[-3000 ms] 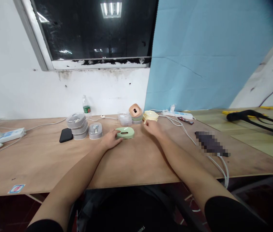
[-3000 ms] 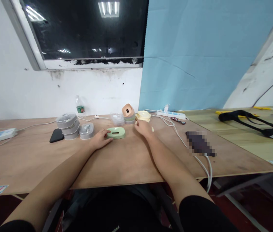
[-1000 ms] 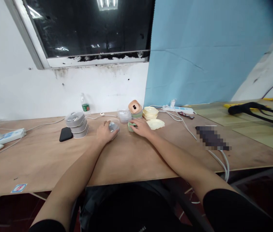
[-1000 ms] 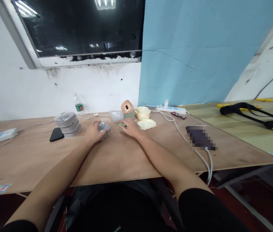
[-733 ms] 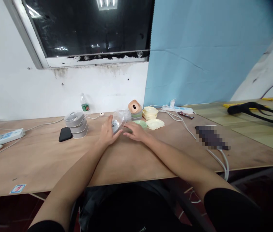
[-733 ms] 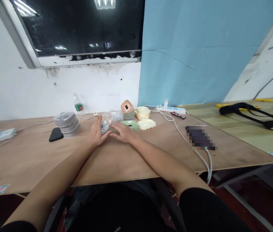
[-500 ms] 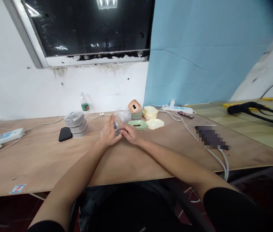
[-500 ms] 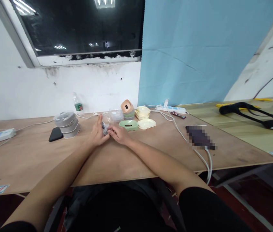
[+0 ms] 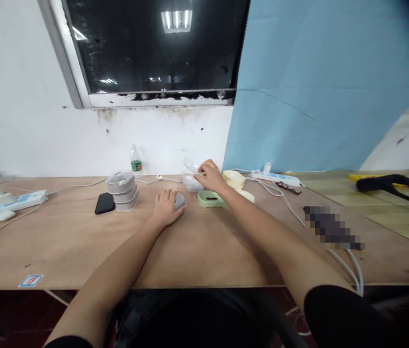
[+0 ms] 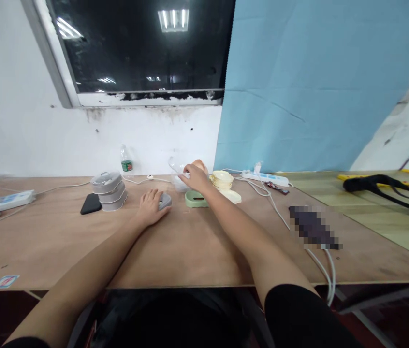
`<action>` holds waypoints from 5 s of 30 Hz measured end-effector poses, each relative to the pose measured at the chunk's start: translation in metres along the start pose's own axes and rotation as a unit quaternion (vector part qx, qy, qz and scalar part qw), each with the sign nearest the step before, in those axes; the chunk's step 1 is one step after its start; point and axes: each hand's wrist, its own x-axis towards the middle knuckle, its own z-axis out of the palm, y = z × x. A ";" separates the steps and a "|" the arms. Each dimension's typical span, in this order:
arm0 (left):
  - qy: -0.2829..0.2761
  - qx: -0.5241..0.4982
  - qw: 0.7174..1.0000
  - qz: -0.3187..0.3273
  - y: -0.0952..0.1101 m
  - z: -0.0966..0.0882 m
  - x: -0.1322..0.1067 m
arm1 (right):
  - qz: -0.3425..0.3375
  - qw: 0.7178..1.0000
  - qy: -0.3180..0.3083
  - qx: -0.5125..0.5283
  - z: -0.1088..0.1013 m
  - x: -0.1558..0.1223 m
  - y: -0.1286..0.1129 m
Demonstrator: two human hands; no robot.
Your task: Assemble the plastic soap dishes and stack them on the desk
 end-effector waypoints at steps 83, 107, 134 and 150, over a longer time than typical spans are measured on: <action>-0.185 -0.027 0.980 -0.062 -0.005 0.006 0.002 | 0.386 0.847 0.358 0.074 -0.059 -0.117 0.141; -0.187 -0.021 0.981 -0.043 -0.003 -0.001 0.001 | 0.360 0.873 0.155 0.291 -0.041 -0.099 0.088; -0.194 -0.014 0.980 -0.047 -0.003 0.000 0.000 | 0.313 0.880 0.125 0.336 -0.038 -0.091 0.062; -0.208 -0.007 0.977 -0.043 -0.002 -0.004 0.002 | 0.098 0.991 -0.042 0.083 -0.049 -0.101 0.065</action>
